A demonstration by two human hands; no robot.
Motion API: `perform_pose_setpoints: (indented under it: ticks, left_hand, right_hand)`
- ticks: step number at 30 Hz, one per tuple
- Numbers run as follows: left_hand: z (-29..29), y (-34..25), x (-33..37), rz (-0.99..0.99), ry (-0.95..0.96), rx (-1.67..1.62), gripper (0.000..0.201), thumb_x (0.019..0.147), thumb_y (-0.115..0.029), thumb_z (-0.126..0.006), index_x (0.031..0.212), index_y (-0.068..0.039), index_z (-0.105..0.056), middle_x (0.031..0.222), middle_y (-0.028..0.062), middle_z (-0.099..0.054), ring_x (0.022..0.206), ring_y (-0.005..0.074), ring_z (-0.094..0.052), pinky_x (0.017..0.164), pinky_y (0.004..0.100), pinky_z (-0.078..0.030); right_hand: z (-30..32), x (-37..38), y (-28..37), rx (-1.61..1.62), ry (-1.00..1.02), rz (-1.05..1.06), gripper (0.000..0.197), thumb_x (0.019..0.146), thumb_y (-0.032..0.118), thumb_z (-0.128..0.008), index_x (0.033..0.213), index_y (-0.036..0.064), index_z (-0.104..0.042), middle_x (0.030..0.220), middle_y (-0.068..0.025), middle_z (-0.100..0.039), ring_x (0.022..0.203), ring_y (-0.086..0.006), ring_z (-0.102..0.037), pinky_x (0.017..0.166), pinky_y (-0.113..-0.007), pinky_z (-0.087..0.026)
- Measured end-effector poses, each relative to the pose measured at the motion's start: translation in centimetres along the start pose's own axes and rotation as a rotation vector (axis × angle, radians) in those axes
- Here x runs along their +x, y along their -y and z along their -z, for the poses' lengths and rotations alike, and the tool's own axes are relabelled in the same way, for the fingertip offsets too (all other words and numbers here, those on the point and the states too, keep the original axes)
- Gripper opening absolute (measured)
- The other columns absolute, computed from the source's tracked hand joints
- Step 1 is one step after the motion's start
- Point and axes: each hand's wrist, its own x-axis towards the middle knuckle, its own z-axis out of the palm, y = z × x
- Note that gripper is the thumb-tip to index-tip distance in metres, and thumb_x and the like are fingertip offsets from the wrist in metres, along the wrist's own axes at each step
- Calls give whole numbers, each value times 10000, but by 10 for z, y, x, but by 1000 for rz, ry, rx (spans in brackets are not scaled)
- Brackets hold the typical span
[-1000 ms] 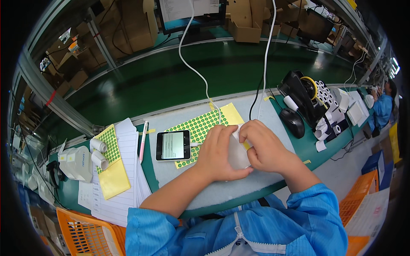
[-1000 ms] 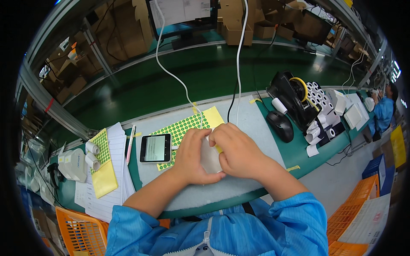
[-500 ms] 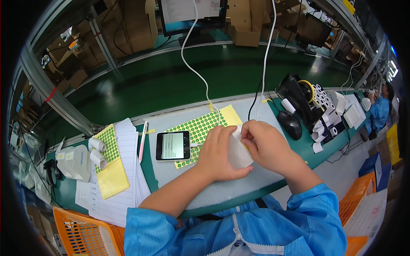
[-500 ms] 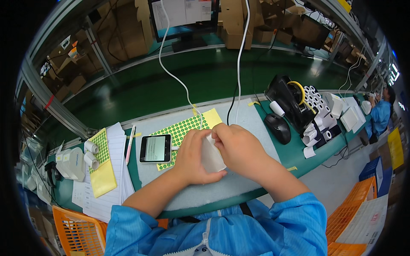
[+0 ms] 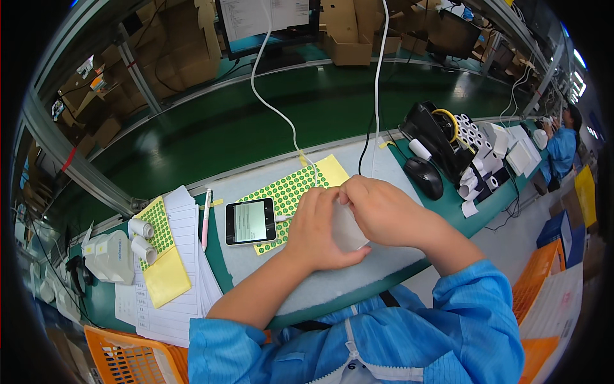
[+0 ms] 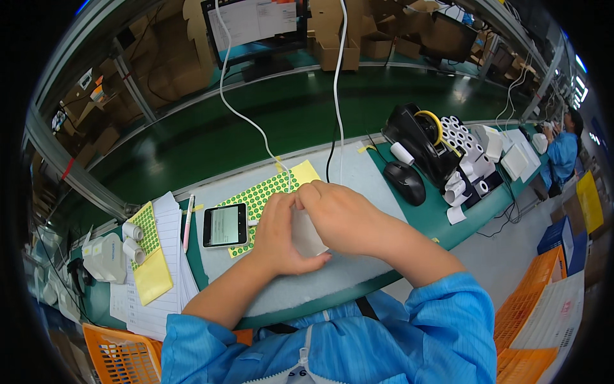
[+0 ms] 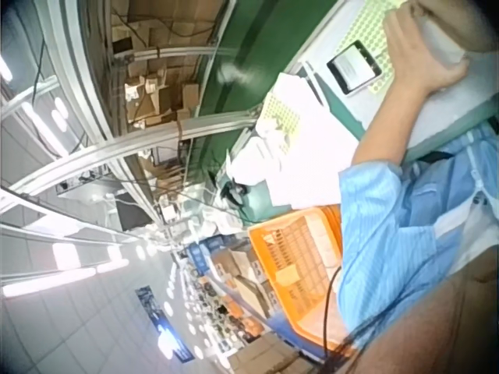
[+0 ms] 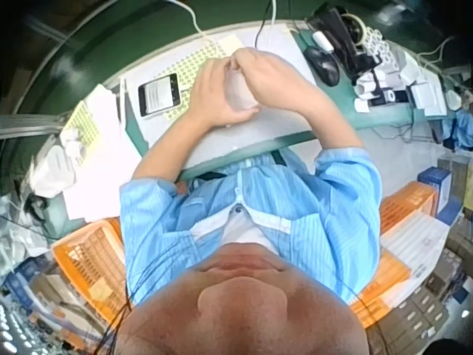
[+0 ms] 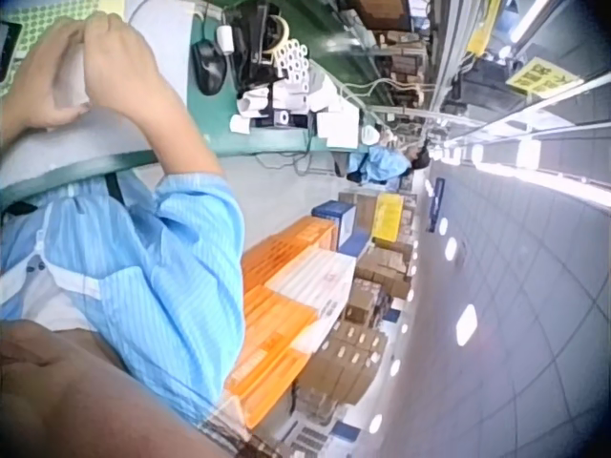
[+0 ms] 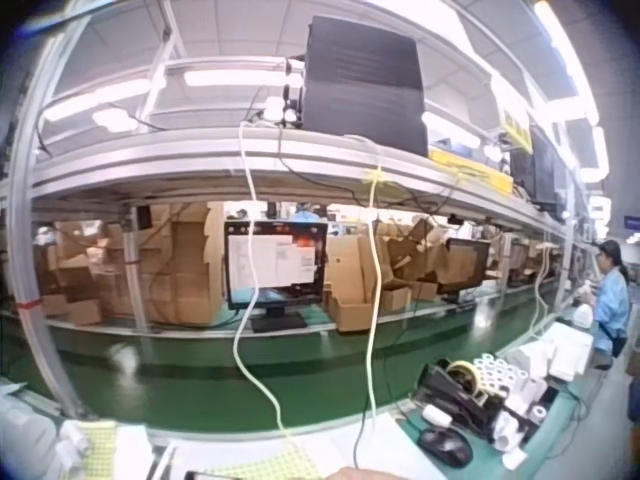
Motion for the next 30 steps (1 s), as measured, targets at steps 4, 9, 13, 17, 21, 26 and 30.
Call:
perform_pose_setpoints:
  ticks: [4,9,13,17,21,26,30]
  left_hand:
    - [-3,4,-2,-27,-14,9,813,476,-361,-788,1123,-26,-428,972,155,-460,904,311,-465,781,394,-409]
    - [-4,2,-2,-20,8,51,863,468,-373,-793,1156,-13,-415,1004,171,-455,926,325,-464,802,404,-410]
    - [-2,4,-4,42,69,81,870,448,-319,-775,1167,-28,-382,1035,170,-441,930,336,-467,792,416,-404]
    - [-6,7,0,18,66,57,855,437,-312,-766,1151,-30,-390,1016,161,-444,927,325,-465,787,406,-398]
    - [-4,8,-2,-14,53,111,858,424,-311,-766,1143,-25,-395,1000,160,-450,907,313,-466,772,398,-395]
    - [-5,13,-6,-39,38,122,900,423,-319,-746,1173,-4,-360,996,181,-434,910,330,-454,795,410,-386]
    - [-7,14,-7,-30,62,137,901,423,-326,-738,1173,0,-358,1000,186,-431,920,333,-449,805,422,-382]
  right_hand:
    - [7,-4,1,135,43,-68,197,734,-27,-523,925,-20,-476,847,-187,-556,809,-347,-562,712,-394,-449]
    - [14,-8,-1,290,76,-191,127,799,32,-535,895,-11,-464,844,-187,-538,799,-349,-543,708,-390,-436]
    - [6,-5,-9,271,-4,-95,205,757,64,-595,911,8,-473,880,-182,-539,848,-348,-535,722,-398,-431]
    - [-5,-5,-16,288,-66,-82,159,755,31,-577,855,26,-454,826,-146,-529,772,-331,-531,659,-394,-423]
    - [-12,-9,-14,269,-52,31,217,710,-23,-530,918,9,-479,919,-177,-563,860,-347,-554,723,-403,-442]
    - [7,-40,-22,718,-261,-77,127,833,-5,-504,900,56,-414,870,-77,-490,800,-186,-519,721,-300,-436]
    - [17,-107,-76,756,-945,-366,168,839,12,-549,899,67,-403,801,-21,-501,702,-89,-502,662,-233,-436]
